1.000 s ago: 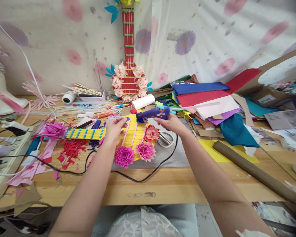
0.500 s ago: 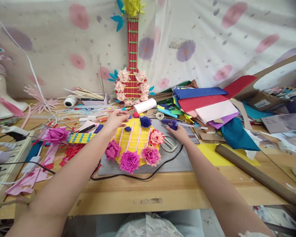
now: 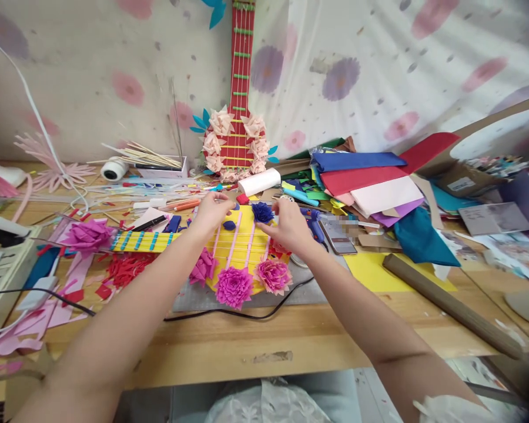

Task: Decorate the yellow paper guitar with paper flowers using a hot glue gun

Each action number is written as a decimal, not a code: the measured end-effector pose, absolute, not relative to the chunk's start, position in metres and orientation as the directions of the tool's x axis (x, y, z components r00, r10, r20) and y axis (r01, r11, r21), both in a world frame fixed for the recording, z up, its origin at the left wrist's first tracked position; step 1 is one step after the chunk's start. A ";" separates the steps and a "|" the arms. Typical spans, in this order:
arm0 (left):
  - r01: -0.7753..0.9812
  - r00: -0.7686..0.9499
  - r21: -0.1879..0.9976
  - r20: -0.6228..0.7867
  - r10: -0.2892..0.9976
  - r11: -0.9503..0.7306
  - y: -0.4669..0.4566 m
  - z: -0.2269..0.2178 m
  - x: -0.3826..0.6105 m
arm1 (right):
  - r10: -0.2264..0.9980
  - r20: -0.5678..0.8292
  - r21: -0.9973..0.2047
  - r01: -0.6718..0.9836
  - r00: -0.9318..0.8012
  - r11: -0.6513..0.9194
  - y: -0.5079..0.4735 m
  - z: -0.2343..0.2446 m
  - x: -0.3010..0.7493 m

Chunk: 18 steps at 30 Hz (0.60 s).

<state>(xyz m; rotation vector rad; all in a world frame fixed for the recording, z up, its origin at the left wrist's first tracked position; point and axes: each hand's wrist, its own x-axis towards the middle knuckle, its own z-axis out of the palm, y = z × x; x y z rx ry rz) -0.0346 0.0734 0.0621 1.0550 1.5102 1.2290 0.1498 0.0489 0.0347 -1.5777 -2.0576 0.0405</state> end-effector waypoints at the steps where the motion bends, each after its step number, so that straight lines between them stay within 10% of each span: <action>1: 0.080 -0.243 0.987 -0.114 0.963 0.137 0.073 0.062 -0.034 | 0.889 0.412 -0.302 0.891 -0.199 0.340 0.056 0.033 0.140; 7: 0.097 -0.266 0.990 -0.072 0.961 0.101 0.073 0.054 -0.032 | 0.885 0.396 -0.225 0.909 -0.244 0.352 0.075 0.028 0.126; 18: 0.143 -0.169 0.990 0.008 0.986 0.016 0.081 0.022 -0.018 | 0.914 0.329 -0.519 0.763 -0.237 0.385 0.086 0.028 0.150</action>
